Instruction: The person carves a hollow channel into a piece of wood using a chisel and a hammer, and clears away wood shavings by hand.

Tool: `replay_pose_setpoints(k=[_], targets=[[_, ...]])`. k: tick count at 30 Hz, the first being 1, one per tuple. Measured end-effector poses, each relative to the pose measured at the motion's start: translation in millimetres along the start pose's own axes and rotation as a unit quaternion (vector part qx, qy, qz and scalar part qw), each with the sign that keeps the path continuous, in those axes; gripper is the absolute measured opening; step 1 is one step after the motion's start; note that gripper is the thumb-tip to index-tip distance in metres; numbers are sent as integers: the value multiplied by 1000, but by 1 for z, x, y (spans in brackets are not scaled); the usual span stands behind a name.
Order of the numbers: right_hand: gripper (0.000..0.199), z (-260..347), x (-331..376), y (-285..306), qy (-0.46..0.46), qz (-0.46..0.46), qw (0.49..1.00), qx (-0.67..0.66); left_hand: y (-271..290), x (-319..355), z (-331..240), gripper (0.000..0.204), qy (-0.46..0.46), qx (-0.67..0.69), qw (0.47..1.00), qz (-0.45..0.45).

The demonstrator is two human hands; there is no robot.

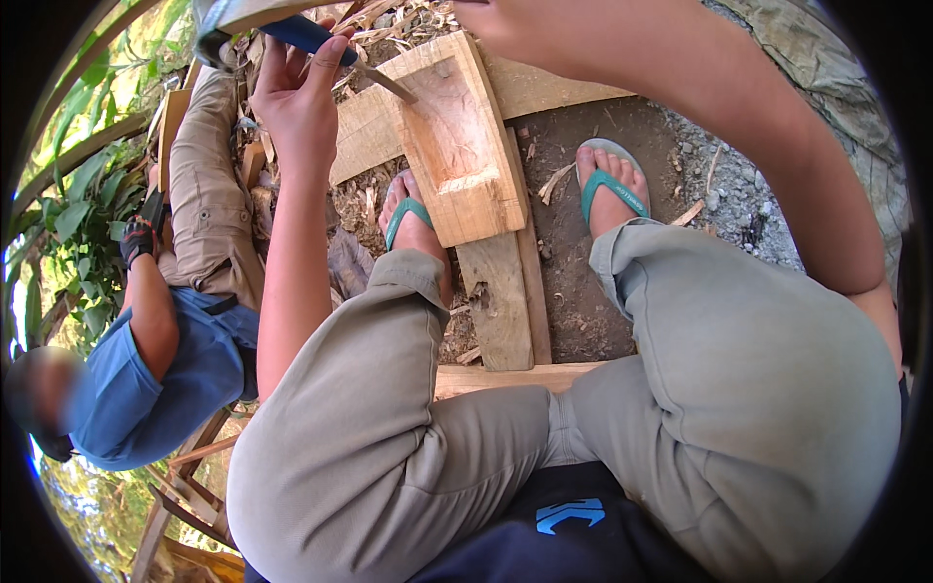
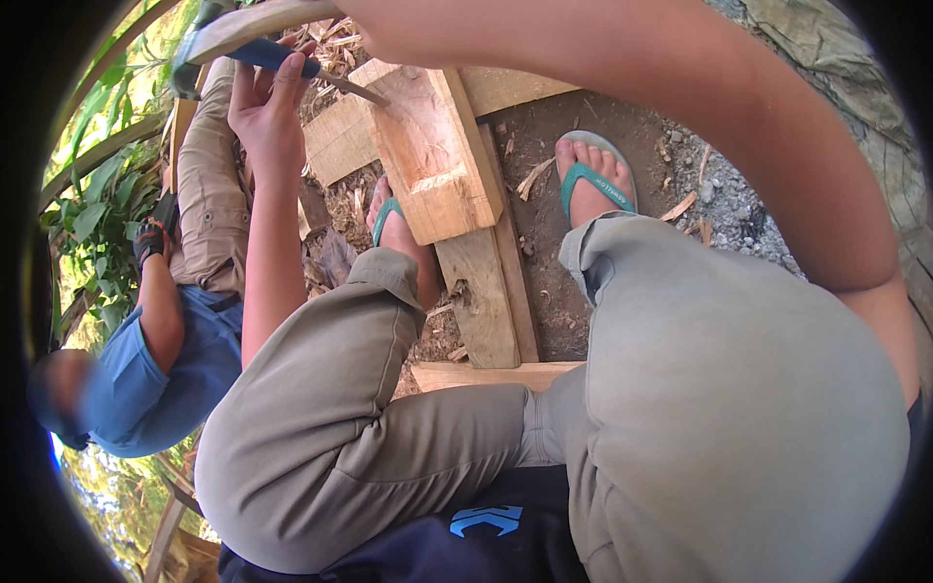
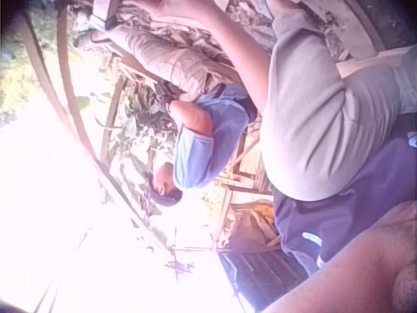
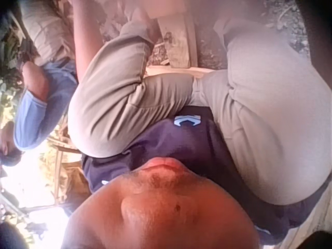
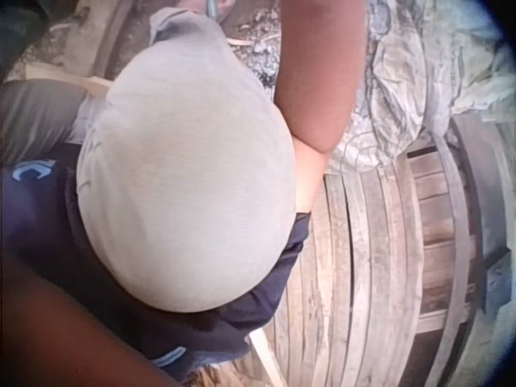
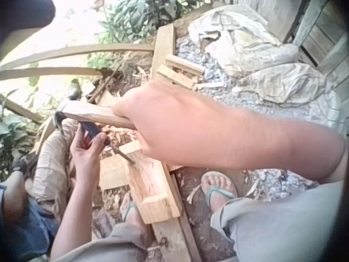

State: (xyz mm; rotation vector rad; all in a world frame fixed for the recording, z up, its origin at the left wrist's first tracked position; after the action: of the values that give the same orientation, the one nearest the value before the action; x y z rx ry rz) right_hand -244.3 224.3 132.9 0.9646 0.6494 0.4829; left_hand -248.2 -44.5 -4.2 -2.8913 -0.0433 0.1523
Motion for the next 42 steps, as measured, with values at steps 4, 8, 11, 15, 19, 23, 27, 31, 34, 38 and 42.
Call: replay_pose_setpoints(k=[4, 8, 11, 15, 19, 23, 27, 31, 34, 38, 42], targets=[[18, -2, 1, 8, -3, 17, 1000, -12, -3, 0, -1, 48, 3, -11, 1000, -7], [19, -3, -1, 12, -32, 73, 997, -16, -1, 1, 1, 47, 14, -17, 1000, -3], [20, 0, 3, 9, 0, 16, 1000, 20, 3, 0, 4, 47, 15, -8, 1000, -5], [19, 0, 5, 13, -38, 58, 998, -8, 7, 0, 8, 50, 17, -8, 1000, -8], [17, -4, 1, 16, -59, 84, 992, -76, 3, 1, 5, 49, 25, -40, 999, -16], [16, 0, 5, 11, -36, 27, 998, -35, 6, -5, 10, 39, 36, -42, 997, -56], [12, 12, -10, 29, -223, 196, 951, -90, 21, -5, 17, 30, 45, -24, 994, -97], [10, 14, -1, 32, -270, 174, 940, -115, 18, -8, -13, 34, -18, 19, 994, -103], [20, -5, 26, 5, -176, 47, 978, -103, 19, -13, -32, 40, -49, 34, 993, -98], [48, -29, 41, -38, -231, 82, 955, -169, 36, -8, -45, 40, -70, -13, 988, -134], [50, -48, 73, -65, -332, 122, 917, -183, 50, -9, -41, 47, -85, -18, 977, -194]])
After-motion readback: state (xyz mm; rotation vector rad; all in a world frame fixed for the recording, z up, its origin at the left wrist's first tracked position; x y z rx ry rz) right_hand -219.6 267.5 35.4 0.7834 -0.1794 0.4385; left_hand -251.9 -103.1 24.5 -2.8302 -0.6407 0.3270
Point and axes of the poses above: each hand's wrist, its own x-axis away from the middle knuckle, its own y-axis out of the back of the hand, z = x × y, the point moved 1 cm from there along -x, towards the middle knuckle, and after that the axes turned 14 degrees about x, right-handed, at the moved point
